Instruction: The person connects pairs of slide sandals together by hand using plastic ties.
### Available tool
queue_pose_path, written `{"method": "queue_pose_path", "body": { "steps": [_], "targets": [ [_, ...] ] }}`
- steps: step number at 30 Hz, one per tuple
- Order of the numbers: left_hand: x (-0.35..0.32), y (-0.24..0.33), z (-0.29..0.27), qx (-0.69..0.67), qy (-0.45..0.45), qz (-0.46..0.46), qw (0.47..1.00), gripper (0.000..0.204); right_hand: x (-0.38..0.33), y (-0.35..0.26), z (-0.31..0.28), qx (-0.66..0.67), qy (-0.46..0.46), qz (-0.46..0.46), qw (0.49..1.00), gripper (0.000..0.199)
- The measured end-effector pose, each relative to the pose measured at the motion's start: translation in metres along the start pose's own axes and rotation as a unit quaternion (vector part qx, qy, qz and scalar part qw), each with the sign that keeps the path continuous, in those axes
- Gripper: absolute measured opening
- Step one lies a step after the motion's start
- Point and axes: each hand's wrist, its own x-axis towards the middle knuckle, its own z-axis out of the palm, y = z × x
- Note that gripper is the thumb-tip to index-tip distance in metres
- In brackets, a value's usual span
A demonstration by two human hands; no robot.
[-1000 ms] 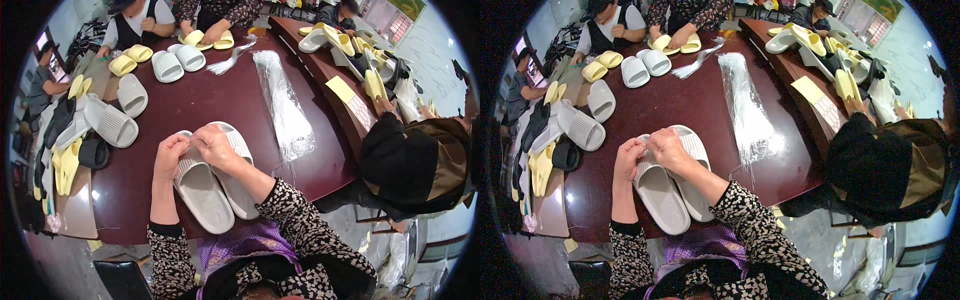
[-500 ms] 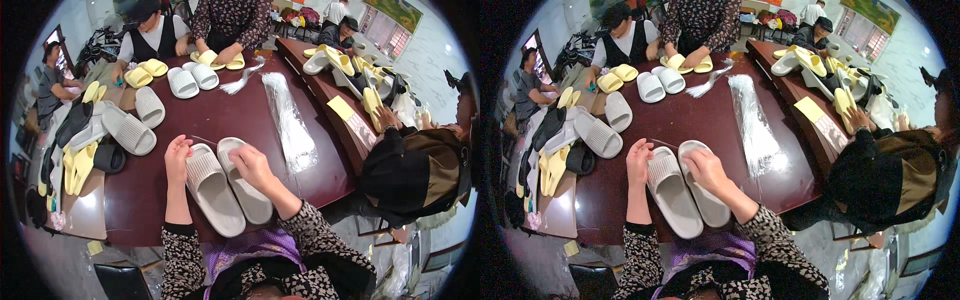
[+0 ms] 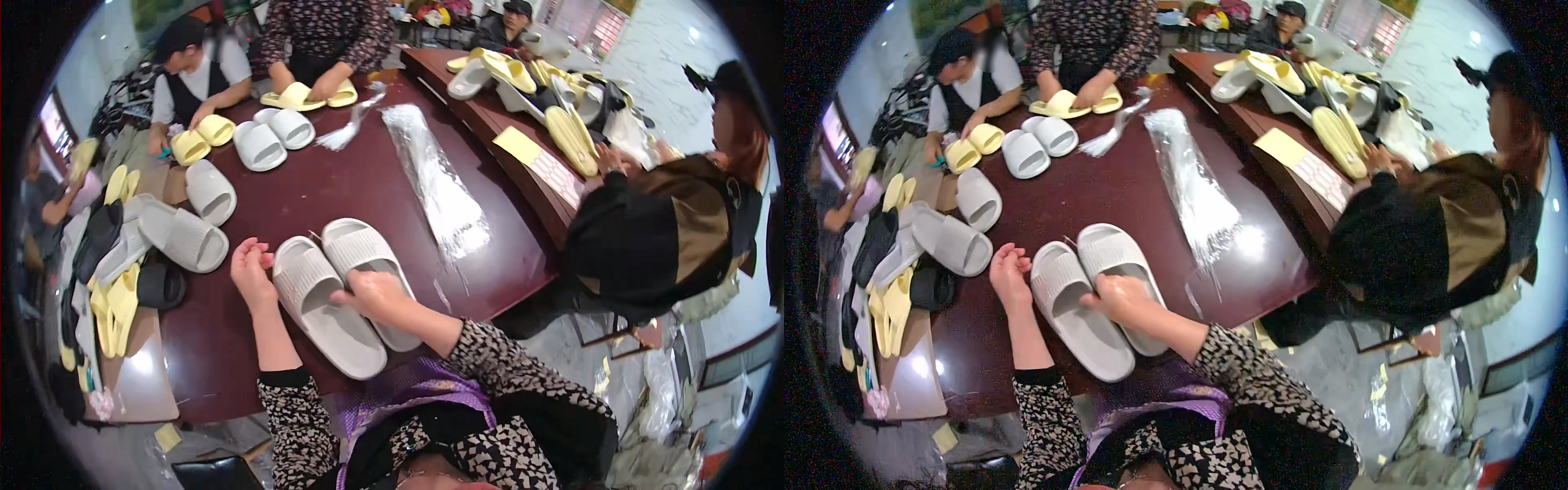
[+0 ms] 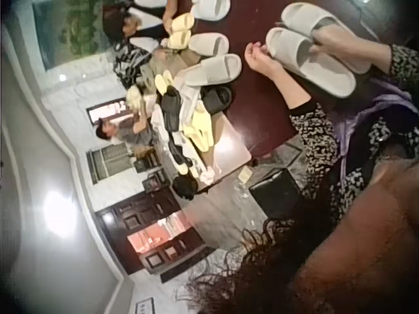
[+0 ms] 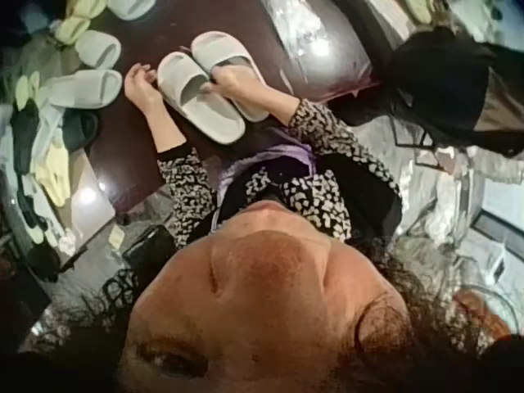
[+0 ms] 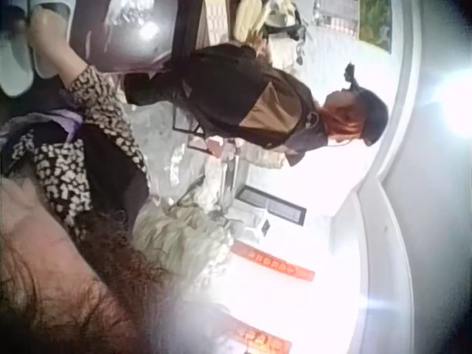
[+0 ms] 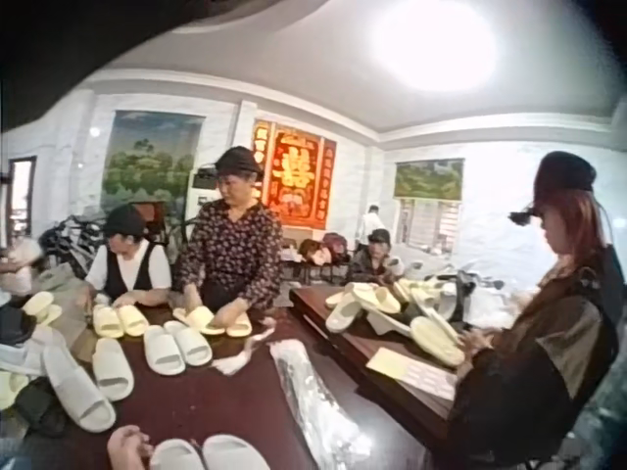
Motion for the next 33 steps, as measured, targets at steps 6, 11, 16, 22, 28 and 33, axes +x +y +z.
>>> {"method": "queue_pose_path", "body": {
  "steps": [6, 11, 16, 22, 28, 33],
  "targets": [
    [0.0, 0.012, 0.005, -0.012, 0.036, 0.022, 0.999, 0.015, -0.002, 0.008, -0.003, 0.012, 0.112, -0.056, 0.992, 0.03],
    [-0.001, 0.009, -0.004, -0.009, 0.086, 0.007, 0.996, 0.015, -0.012, 0.03, -0.034, 0.007, 0.119, -0.064, 0.991, 0.027],
    [0.004, 0.002, -0.015, -0.026, 0.061, -0.037, 0.997, 0.016, 0.014, 0.07, -0.142, -0.132, 0.116, -0.018, 0.984, 0.023],
    [0.01, 0.003, -0.006, -0.048, 0.028, -0.084, 0.995, 0.018, 0.057, 0.129, -0.369, 0.043, 0.456, 0.013, 0.889, 0.023],
    [0.012, -0.003, -0.009, -0.047, 0.005, -0.083, 0.995, 0.018, 0.034, 0.117, -0.332, -0.186, 0.328, 0.044, 0.925, 0.018],
    [0.011, 0.002, -0.019, -0.035, 0.01, -0.079, 0.996, 0.018, -0.009, 0.161, -0.158, 0.055, 0.139, 0.007, 0.989, 0.019]
  ]
}}
